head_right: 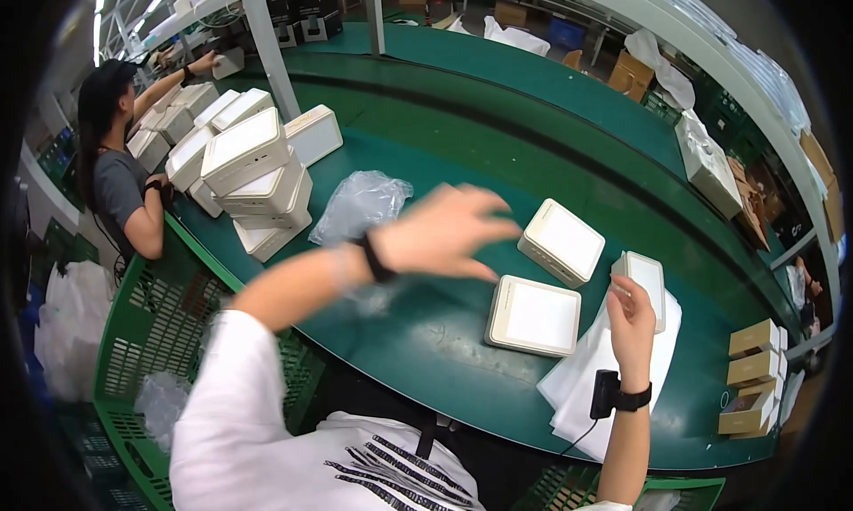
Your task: The person packs speakers into plastic bags and places them into a green crate, then covers the crate with a cardboard sheet. After moving the crate aside, the person removes plastic covers from a different crate and fits them onto the screens of other speakers.
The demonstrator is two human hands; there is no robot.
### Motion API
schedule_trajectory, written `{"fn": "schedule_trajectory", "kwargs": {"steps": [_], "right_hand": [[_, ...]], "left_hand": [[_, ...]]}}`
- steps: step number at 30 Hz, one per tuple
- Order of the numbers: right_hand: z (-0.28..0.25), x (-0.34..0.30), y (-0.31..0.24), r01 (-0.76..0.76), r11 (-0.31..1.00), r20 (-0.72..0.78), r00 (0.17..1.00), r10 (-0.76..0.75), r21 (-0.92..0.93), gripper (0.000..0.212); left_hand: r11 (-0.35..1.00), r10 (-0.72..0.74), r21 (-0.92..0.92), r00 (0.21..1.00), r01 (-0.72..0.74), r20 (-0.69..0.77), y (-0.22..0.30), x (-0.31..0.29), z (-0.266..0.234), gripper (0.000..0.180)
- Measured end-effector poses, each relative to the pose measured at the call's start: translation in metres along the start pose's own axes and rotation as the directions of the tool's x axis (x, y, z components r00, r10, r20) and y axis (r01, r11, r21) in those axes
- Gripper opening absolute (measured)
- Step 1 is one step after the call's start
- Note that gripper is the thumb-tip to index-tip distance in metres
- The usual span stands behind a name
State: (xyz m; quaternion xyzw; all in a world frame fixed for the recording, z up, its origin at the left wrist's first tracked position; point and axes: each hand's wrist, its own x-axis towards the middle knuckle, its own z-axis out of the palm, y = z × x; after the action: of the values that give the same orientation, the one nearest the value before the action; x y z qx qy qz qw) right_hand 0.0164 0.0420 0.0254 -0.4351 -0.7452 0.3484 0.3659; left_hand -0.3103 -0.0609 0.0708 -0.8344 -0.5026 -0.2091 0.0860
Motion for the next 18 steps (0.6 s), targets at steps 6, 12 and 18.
{"fn": "schedule_trajectory", "kwargs": {"steps": [6,12,18], "right_hand": [[0.012,-0.009,-0.003,-0.016,0.995,0.205,0.979,-0.004,0.098,0.039],[0.054,-0.008,-0.044,0.506,0.793,0.601,0.765,-0.233,-0.338,0.084],[0.061,-0.007,-0.025,0.52,0.74,0.588,0.781,-0.21,-0.427,0.1]], "left_hand": [[0.668,-0.695,0.505,0.7,0.546,0.163,-0.128,-0.115,-0.186,0.116],[0.674,-0.719,0.11,0.614,0.731,0.325,-0.169,-0.153,-0.21,0.108],[0.944,-0.233,-0.206,0.962,0.259,0.141,-0.11,-0.045,-0.14,0.106]]}}
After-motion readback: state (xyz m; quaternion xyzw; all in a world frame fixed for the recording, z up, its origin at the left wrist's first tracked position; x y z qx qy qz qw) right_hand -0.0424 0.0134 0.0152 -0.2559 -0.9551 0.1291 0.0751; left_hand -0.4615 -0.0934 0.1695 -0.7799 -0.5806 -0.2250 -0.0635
